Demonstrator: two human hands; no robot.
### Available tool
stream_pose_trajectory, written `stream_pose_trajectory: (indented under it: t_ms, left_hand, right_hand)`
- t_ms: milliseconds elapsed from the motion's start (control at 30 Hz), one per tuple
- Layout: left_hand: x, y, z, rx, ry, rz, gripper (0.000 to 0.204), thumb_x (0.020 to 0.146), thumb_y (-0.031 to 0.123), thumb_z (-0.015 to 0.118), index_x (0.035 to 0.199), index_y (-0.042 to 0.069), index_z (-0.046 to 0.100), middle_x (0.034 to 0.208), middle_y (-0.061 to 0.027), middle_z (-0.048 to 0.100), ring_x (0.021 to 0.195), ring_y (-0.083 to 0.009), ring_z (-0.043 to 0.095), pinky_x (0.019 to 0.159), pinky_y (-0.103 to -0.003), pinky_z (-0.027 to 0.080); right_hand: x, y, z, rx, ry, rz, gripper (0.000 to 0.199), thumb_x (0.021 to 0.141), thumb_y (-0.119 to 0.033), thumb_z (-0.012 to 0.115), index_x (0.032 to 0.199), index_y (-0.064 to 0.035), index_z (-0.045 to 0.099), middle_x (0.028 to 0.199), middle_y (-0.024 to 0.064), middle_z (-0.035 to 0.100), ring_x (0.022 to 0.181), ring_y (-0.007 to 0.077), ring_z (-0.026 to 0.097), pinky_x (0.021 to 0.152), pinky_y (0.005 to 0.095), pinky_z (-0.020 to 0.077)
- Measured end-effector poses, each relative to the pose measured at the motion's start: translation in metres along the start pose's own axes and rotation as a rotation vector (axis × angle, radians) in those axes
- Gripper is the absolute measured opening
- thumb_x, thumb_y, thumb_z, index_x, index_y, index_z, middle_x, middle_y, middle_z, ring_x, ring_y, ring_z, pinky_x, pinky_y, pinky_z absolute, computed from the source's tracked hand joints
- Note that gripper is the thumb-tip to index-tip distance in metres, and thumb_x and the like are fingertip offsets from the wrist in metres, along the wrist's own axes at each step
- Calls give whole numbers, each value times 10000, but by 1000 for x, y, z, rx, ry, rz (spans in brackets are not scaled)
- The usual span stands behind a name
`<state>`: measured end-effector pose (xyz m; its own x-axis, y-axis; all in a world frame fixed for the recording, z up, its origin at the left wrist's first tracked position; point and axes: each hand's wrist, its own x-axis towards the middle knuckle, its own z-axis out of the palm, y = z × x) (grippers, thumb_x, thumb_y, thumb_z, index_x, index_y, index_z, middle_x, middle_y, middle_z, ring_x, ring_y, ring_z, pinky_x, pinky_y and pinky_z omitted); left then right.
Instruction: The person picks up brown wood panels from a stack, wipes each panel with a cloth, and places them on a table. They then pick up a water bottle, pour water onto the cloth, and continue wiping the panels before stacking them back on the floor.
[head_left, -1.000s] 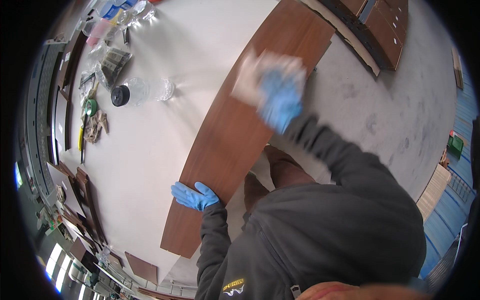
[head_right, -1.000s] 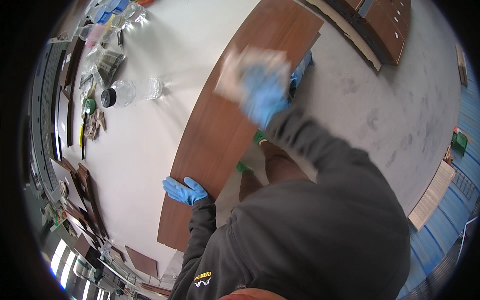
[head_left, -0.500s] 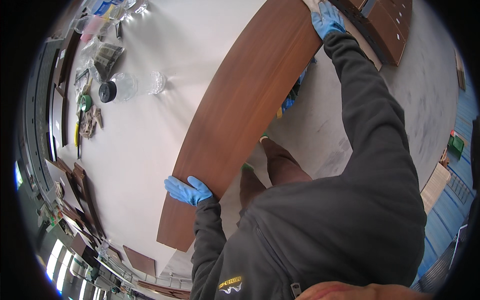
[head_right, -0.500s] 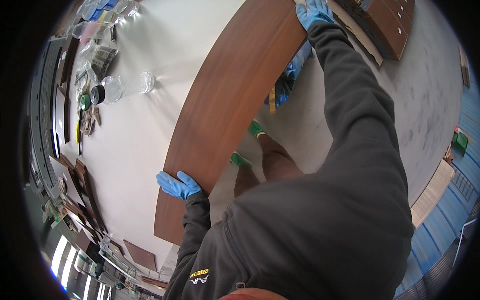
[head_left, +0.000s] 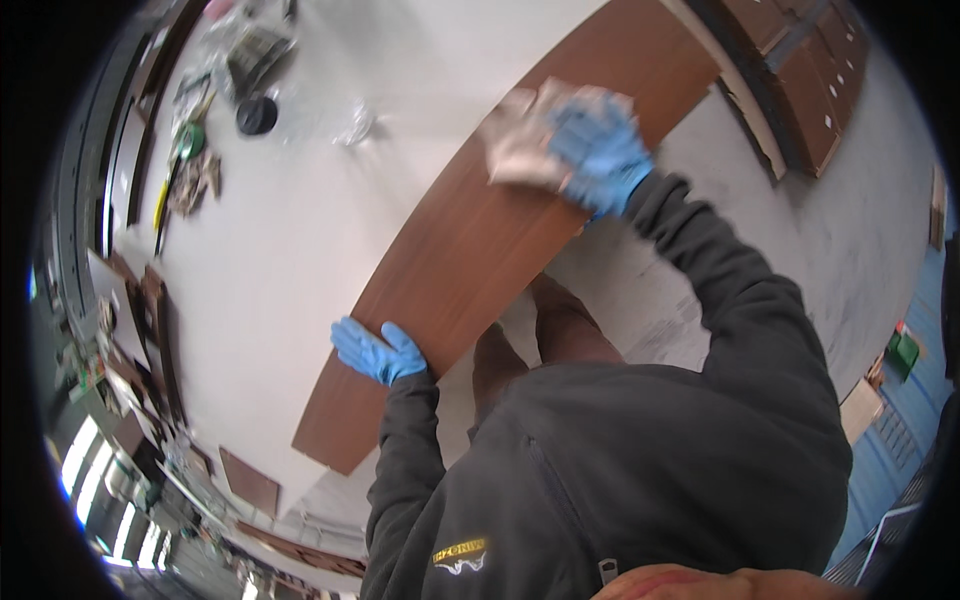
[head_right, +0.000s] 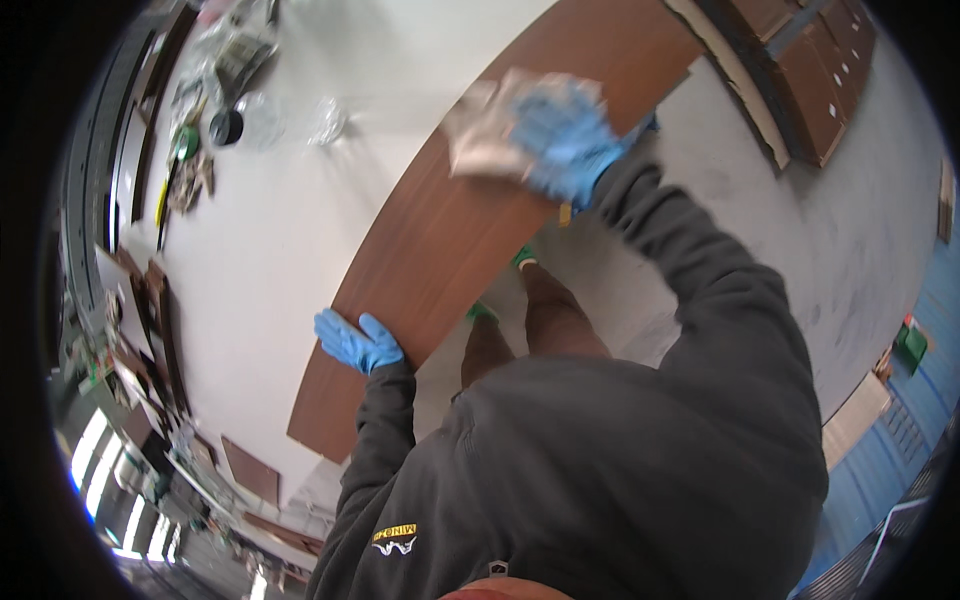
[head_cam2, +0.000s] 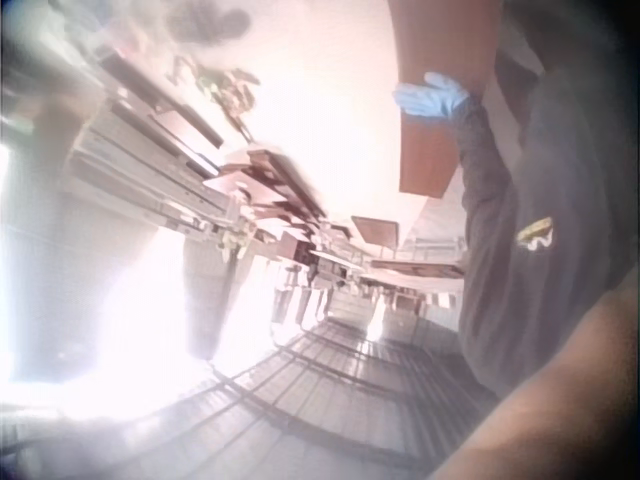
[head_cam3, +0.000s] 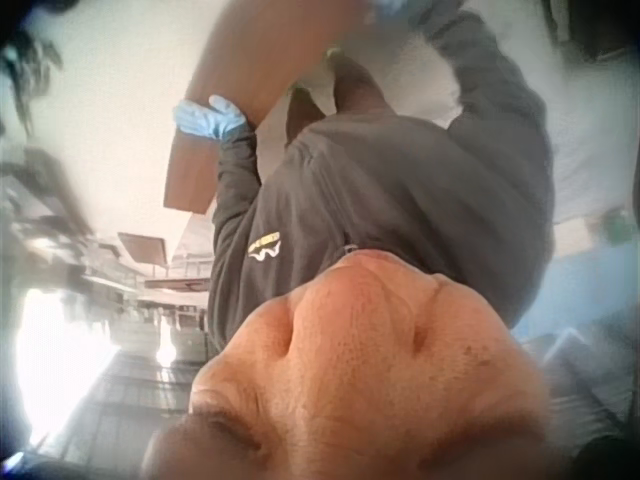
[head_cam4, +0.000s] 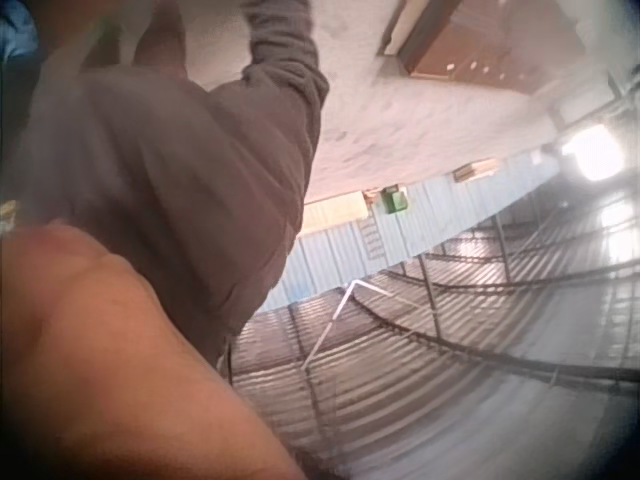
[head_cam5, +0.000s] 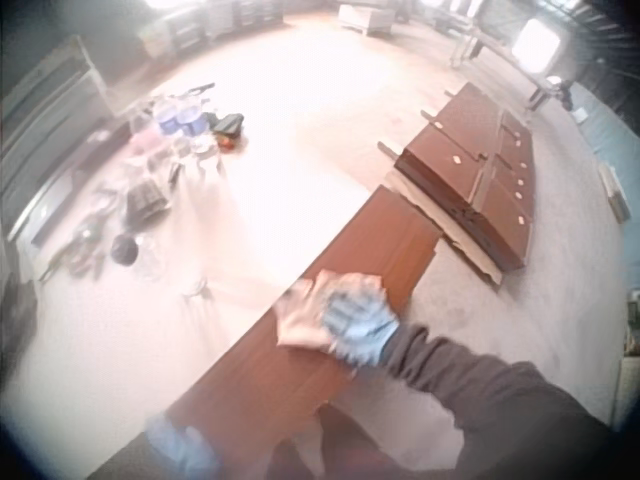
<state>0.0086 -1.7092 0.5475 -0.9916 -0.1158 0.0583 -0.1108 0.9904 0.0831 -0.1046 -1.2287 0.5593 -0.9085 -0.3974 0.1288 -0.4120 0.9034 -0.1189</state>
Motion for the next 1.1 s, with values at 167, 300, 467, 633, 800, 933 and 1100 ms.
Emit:
stream_pose_trajectory:
  t_ms: [167, 300, 467, 633, 800, 933, 1100]
  left_hand:
    - [3, 4, -4, -27, -32, -60, 774, 970, 395, 541, 1584, -9, 300, 1648, -277, 247, 1545, -435, 185, 1254, -562, 87]
    - [5, 4, -8, -23, -41, -77, 773, 967, 375, 551, 1588, -5, 292, 1648, -266, 257, 1547, -429, 181, 1254, -562, 83]
    - [6, -4, -14, -86, -7, -66, 792, 942, 387, 577, 1558, -42, 322, 1628, -299, 264, 1533, -457, 204, 1246, -590, 102]
    - [-37, -74, -19, -512, 346, -221, 743, 942, 283, 611, 1546, -54, 339, 1614, -303, 287, 1518, -464, 241, 1248, -558, 169]
    - [-158, -291, -47, -566, 666, -1379, 822, 938, 154, 693, 1580, -31, 214, 1581, -264, 313, 1385, -373, 452, 1123, -461, 447]
    - [-229, -388, -33, -993, 642, -1557, 902, 990, 125, 650, 1647, 82, 34, 1606, -188, 336, 1342, -288, 495, 1135, -407, 431]
    - [-244, -397, -18, -1440, 725, -1300, 952, 1003, 50, 615, 1651, 121, -79, 1602, -158, 362, 1332, -263, 487, 1118, -394, 431]
  right_hand:
    - [46, 128, 29, -414, 291, 322, 545, 1039, -418, 469, 1469, -88, 523, 1562, 145, 458, 1456, 336, 387, 1205, 473, 268]
    - [58, 69, 33, -559, -80, 408, 727, 1011, -635, 376, 1523, -125, 461, 1607, 163, 399, 1519, 361, 295, 1249, 520, 166]
    - [66, -137, 53, 17, 120, -24, 708, 965, -607, 506, 1465, -105, 522, 1606, 173, 398, 1523, 378, 297, 1246, 543, 198]
    - [78, -204, 48, 33, 199, -97, 687, 988, -549, 524, 1472, -61, 500, 1606, 193, 386, 1532, 390, 269, 1262, 525, 167]
    - [76, -277, 65, -284, 114, 143, 674, 981, -542, 538, 1426, -36, 538, 1574, 222, 420, 1503, 412, 309, 1237, 559, 190]
    - [89, -470, 95, -11, 120, -122, 742, 957, -517, 576, 1504, -40, 421, 1621, 240, 307, 1536, 428, 214, 1253, 576, 120]
    - [133, -734, 102, 126, -147, -412, 737, 939, -531, 584, 1494, -68, 441, 1638, 227, 292, 1548, 424, 185, 1251, 585, 114]
